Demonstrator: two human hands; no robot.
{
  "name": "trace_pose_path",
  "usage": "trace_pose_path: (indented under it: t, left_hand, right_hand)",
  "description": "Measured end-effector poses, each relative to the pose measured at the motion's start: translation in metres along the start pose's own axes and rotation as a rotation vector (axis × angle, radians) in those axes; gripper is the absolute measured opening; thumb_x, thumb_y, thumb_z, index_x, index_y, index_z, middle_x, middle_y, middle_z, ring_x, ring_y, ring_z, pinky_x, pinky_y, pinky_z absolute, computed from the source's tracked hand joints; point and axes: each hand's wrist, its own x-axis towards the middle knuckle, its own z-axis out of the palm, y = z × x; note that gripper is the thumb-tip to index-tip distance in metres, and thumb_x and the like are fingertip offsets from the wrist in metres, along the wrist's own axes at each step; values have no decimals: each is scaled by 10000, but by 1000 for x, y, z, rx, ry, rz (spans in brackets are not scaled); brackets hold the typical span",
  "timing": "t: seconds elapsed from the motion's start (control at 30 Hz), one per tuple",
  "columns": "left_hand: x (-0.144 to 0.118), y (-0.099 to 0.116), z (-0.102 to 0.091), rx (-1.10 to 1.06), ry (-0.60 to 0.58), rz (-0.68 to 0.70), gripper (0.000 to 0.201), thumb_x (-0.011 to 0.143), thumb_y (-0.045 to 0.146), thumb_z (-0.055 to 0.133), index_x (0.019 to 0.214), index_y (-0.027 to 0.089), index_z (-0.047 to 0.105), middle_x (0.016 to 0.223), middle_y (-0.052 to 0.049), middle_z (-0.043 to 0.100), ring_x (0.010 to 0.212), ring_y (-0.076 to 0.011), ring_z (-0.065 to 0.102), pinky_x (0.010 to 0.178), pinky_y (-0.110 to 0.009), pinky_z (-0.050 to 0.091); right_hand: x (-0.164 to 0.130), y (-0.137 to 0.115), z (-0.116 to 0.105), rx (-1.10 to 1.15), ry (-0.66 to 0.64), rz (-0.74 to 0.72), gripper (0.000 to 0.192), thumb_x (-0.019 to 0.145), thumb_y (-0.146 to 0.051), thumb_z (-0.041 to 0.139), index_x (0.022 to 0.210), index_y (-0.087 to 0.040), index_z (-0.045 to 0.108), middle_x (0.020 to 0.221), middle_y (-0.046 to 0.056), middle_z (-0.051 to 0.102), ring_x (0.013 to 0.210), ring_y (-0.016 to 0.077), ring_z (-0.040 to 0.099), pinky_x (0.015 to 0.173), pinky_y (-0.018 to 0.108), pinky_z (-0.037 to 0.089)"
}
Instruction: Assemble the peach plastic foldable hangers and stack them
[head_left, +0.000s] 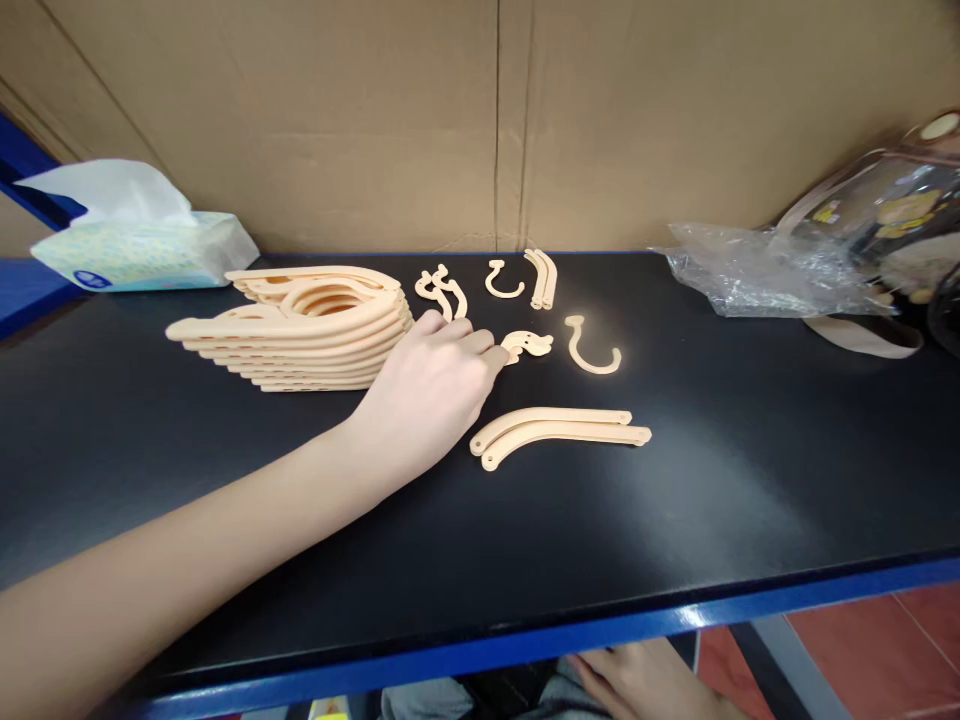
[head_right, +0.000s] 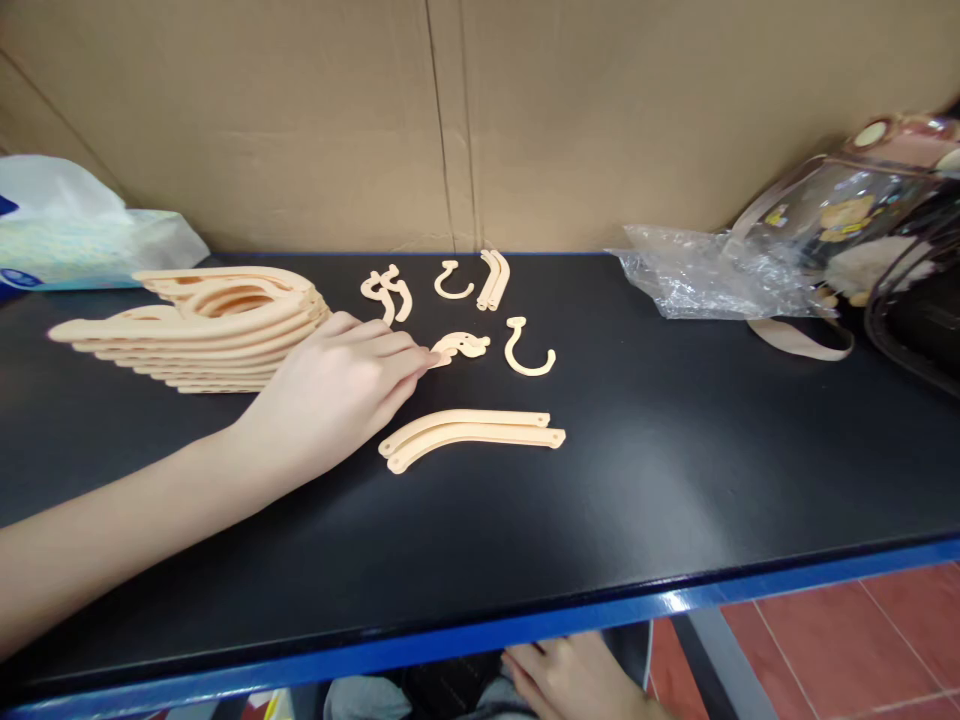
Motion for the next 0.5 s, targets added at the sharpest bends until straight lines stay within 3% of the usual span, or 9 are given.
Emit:
trace_pose_path:
  t: [0.17,0.37,0.5]
  left_hand:
    - [1,1,0,-4,-18,-4,198,909,138,532,1008,139,703,790,-23,680,787,-230,610,665,-362,360]
    - [1,0,0,-8,-38,-17,195,908,135,534,1006,141,702,795,-19,681,789,-226,612,673,-362,360]
    - [1,1,0,-4,-38,-17,196,911,140,532,1005,141,703,792,-18,681,786,-225,611,661,-360,355]
  right_hand:
    - [12,-8,-4,-38,-23,-75,174,901,-233,466,993,-244,613,791,-10,714,614,140,624,602,230,439]
    - [15,-11,-4,5,30,-105,289,984,-257,340,880,-226,607,726,-31,696,639,130,645,620,237,432]
    - [15,-13,0,-46,72,-134,353,1011,-284,262,988,-215,607,754,-14,712,667,134,658,705,237,456]
